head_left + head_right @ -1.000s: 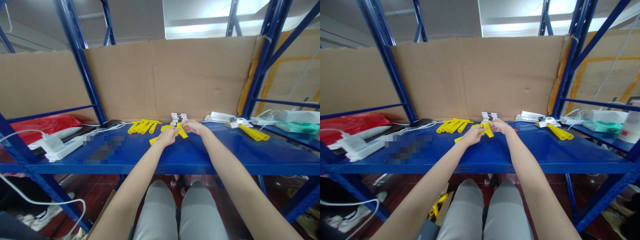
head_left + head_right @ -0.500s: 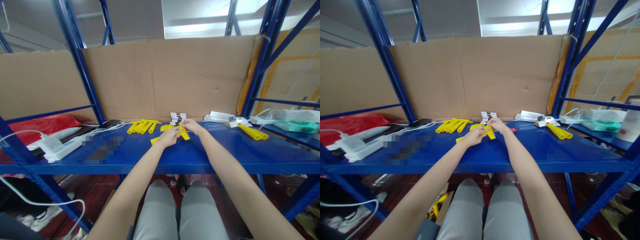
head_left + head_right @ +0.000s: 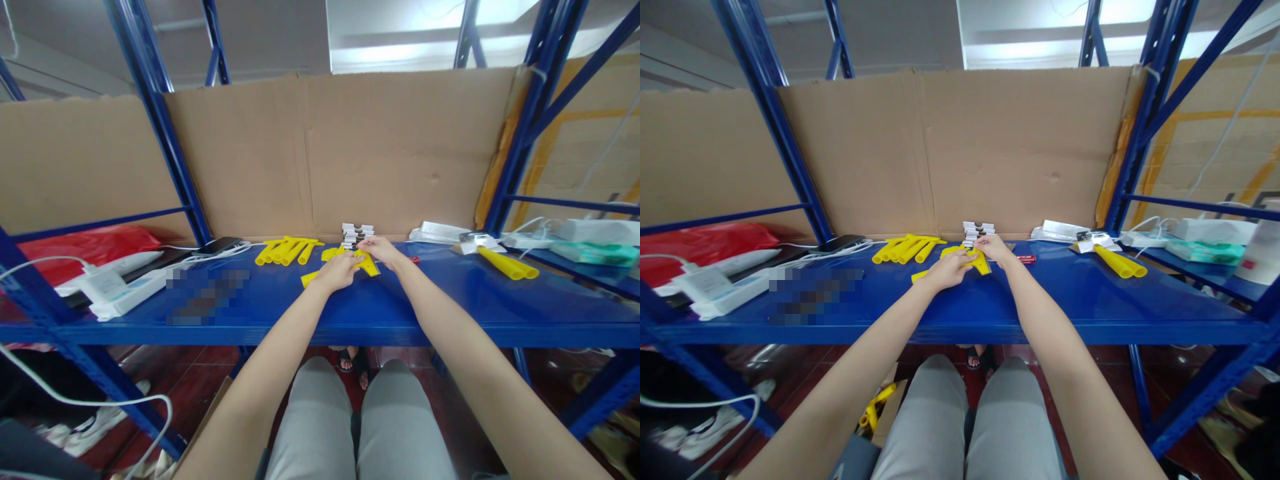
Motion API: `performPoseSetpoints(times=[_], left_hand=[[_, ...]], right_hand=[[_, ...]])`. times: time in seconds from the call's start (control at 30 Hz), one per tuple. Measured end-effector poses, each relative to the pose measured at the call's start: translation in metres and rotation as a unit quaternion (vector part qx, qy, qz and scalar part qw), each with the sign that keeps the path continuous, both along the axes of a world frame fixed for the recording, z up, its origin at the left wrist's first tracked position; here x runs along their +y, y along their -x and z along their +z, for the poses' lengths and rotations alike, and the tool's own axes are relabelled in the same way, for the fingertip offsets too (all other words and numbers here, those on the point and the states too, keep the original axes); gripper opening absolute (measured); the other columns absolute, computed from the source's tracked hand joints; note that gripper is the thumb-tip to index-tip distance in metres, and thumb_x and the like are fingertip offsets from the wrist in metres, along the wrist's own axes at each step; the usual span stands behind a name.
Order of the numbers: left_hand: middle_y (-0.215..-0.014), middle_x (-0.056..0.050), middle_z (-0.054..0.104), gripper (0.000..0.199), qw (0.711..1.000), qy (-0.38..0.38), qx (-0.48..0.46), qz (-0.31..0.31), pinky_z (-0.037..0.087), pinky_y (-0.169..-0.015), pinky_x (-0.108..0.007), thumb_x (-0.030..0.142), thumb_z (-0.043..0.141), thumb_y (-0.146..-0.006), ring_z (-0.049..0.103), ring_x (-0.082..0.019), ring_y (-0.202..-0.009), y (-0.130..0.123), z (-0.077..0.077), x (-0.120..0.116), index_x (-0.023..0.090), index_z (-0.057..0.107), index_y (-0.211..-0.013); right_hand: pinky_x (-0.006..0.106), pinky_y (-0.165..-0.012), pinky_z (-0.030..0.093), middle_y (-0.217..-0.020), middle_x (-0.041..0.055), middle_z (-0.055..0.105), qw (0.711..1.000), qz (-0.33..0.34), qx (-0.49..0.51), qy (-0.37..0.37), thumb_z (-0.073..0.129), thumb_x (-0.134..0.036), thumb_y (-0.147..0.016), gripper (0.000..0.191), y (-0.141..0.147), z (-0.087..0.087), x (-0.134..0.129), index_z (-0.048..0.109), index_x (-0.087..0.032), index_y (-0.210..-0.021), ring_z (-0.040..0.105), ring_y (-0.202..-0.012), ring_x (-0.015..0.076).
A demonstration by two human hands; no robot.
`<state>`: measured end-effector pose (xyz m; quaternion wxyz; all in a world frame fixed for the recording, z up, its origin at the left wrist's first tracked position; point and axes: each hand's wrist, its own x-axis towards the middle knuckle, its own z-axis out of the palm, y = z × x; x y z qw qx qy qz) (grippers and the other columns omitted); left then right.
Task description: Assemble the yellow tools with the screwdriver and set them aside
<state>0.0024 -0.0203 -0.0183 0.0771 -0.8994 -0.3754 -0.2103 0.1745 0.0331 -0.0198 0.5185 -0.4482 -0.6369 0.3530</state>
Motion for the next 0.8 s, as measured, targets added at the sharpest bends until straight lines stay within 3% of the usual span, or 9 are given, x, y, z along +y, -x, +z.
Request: performPoseSetpoints(times=[0.1, 0.2, 0.37, 0.47, 0.6, 0.7, 0.8], left_hand=[[-0.123, -0.012, 0.065, 0.038, 1.000, 0.002, 0.012, 0.011, 0.047, -0.100, -0.033, 0.014, 0.048, -0.091, 0.060, -0.023, -0.116, 0.001, 0.001, 0.000, 0.019, 0.063, -0.127], [-0.124, -0.013, 0.064, 0.038, 0.998, 0.001, -0.001, 0.059, 0.047, -0.100, -0.034, 0.015, 0.049, -0.091, 0.062, -0.024, -0.115, 0.004, 0.002, 0.001, 0.019, 0.063, -0.127], [-0.117, -0.013, 0.067, 0.036, 0.978, 0.016, -0.043, 0.202, 0.050, -0.095, -0.034, 0.015, 0.050, -0.090, 0.064, -0.025, -0.109, 0.014, 0.005, 0.005, 0.018, 0.065, -0.122], [-0.115, -0.012, 0.068, 0.038, 0.969, 0.029, -0.054, 0.239, 0.049, -0.096, -0.032, 0.014, 0.048, -0.090, 0.064, -0.023, -0.110, 0.016, 0.008, 0.004, 0.019, 0.063, -0.125], [-0.121, -0.012, 0.065, 0.041, 0.964, 0.034, -0.060, 0.258, 0.048, -0.097, -0.031, 0.014, 0.046, -0.091, 0.063, -0.023, -0.112, 0.015, 0.009, 0.001, 0.019, 0.060, -0.130], [-0.123, -0.014, 0.064, 0.040, 0.961, 0.035, -0.063, 0.266, 0.049, -0.096, -0.032, 0.014, 0.046, -0.091, 0.064, -0.024, -0.111, 0.013, 0.010, 0.000, 0.018, 0.061, -0.128], [-0.123, -0.014, 0.064, 0.041, 0.962, 0.034, -0.065, 0.263, 0.049, -0.096, -0.031, 0.014, 0.047, -0.091, 0.065, -0.024, -0.110, 0.012, 0.009, 0.000, 0.018, 0.061, -0.129]], right_hand=[[0.020, -0.059, 0.046, -0.077, 0.0010, 0.067, 1.000, 0.007, -0.013, 0.012, 0.071, -0.024, -0.072, 0.009, 0.001, -0.001, 0.000, 0.068, -0.018, -0.078, 0.057, -0.069, 0.0115], [0.022, -0.061, 0.049, -0.084, 0.0031, 0.070, 0.999, 0.003, -0.032, 0.023, 0.068, -0.031, -0.079, 0.018, -0.003, -0.004, 0.006, 0.069, -0.020, -0.093, 0.059, -0.068, 0.0122], [0.028, -0.077, 0.051, -0.091, 0.0072, 0.073, 0.982, -0.104, -0.153, -0.041, 0.061, -0.021, -0.082, 0.016, -0.011, -0.009, 0.019, 0.071, -0.016, -0.094, 0.066, -0.080, 0.0176], [0.028, -0.088, 0.049, -0.104, 0.0086, 0.074, 0.946, -0.142, -0.285, -0.055, 0.055, -0.012, -0.082, 0.026, -0.009, -0.010, 0.019, 0.073, -0.015, -0.101, 0.067, -0.096, 0.0196], [0.029, -0.094, 0.047, -0.116, 0.0068, 0.072, 0.882, -0.157, -0.443, -0.028, 0.052, -0.012, -0.084, 0.036, 0.000, -0.004, 0.013, 0.072, -0.022, -0.112, 0.064, -0.109, 0.0208], [0.035, -0.097, 0.045, -0.120, 0.0077, 0.070, 0.831, -0.163, -0.531, -0.015, 0.052, -0.014, -0.086, 0.036, 0.007, 0.005, 0.008, 0.072, -0.025, -0.113, 0.061, -0.116, 0.0240], [0.036, -0.099, 0.043, -0.118, 0.0132, 0.070, 0.795, -0.140, -0.590, -0.026, 0.052, -0.013, -0.086, 0.034, 0.014, 0.014, 0.004, 0.074, -0.020, -0.110, 0.061, -0.116, 0.0268]])
